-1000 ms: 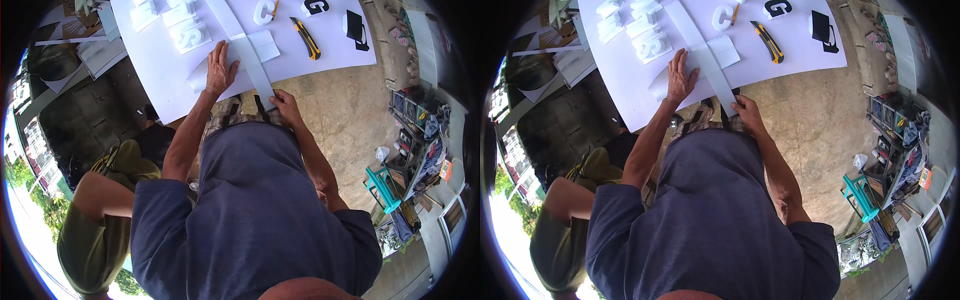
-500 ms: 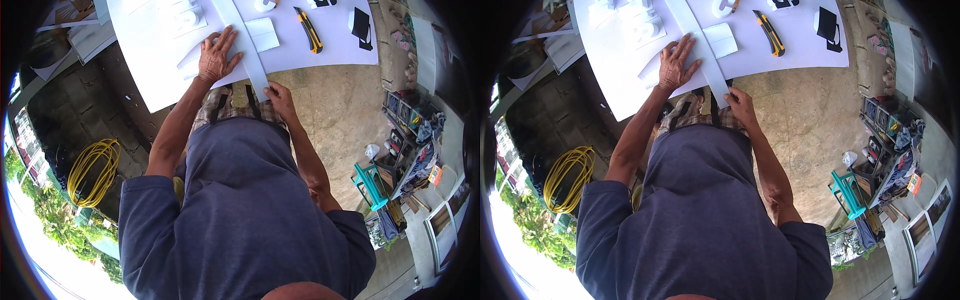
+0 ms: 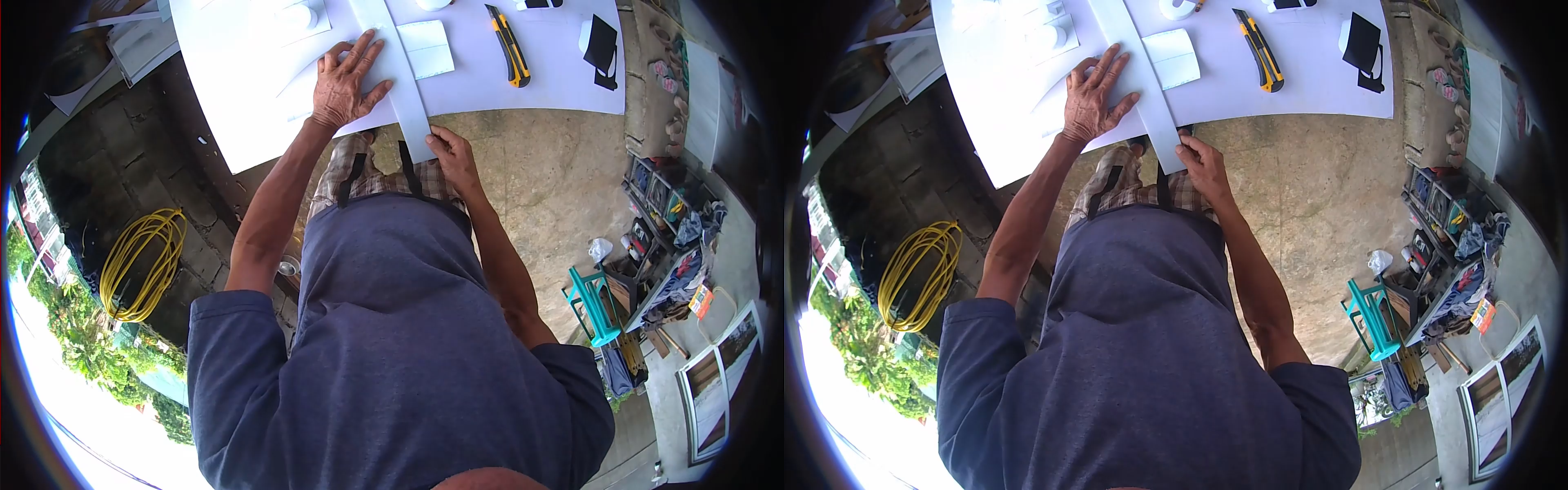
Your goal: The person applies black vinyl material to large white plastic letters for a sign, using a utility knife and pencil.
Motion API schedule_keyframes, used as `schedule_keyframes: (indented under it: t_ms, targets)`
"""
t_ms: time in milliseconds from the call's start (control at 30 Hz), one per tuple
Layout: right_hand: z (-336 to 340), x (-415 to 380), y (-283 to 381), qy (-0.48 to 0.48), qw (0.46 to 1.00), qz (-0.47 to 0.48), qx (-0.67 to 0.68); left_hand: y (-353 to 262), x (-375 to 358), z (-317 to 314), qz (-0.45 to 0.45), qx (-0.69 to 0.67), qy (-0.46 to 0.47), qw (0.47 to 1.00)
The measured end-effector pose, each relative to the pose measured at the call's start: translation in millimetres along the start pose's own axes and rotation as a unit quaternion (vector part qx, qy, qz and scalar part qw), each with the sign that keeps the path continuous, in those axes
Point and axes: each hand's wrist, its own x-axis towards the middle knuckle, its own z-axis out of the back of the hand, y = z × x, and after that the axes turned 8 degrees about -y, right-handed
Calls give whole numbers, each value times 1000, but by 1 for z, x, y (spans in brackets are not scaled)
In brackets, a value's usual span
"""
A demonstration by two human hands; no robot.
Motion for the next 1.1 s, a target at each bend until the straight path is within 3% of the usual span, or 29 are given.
schedule_keyframes:
  t_ms: [133,367,633,1100]
  targets:
    - [3,4,1,29,998,-45,15,1,0,-4,2,2,1,1000]
    - [5,9,1,51,999,-8,-5,1,0,-2,1,3,-11,1000]
    - [9,17,6,84,995,-59,-6,-4,1,0,14,-5,-8,1000]
    - [10,20,6,116,991,-63,-4,-4,0,-2,14,6,-5,1000]
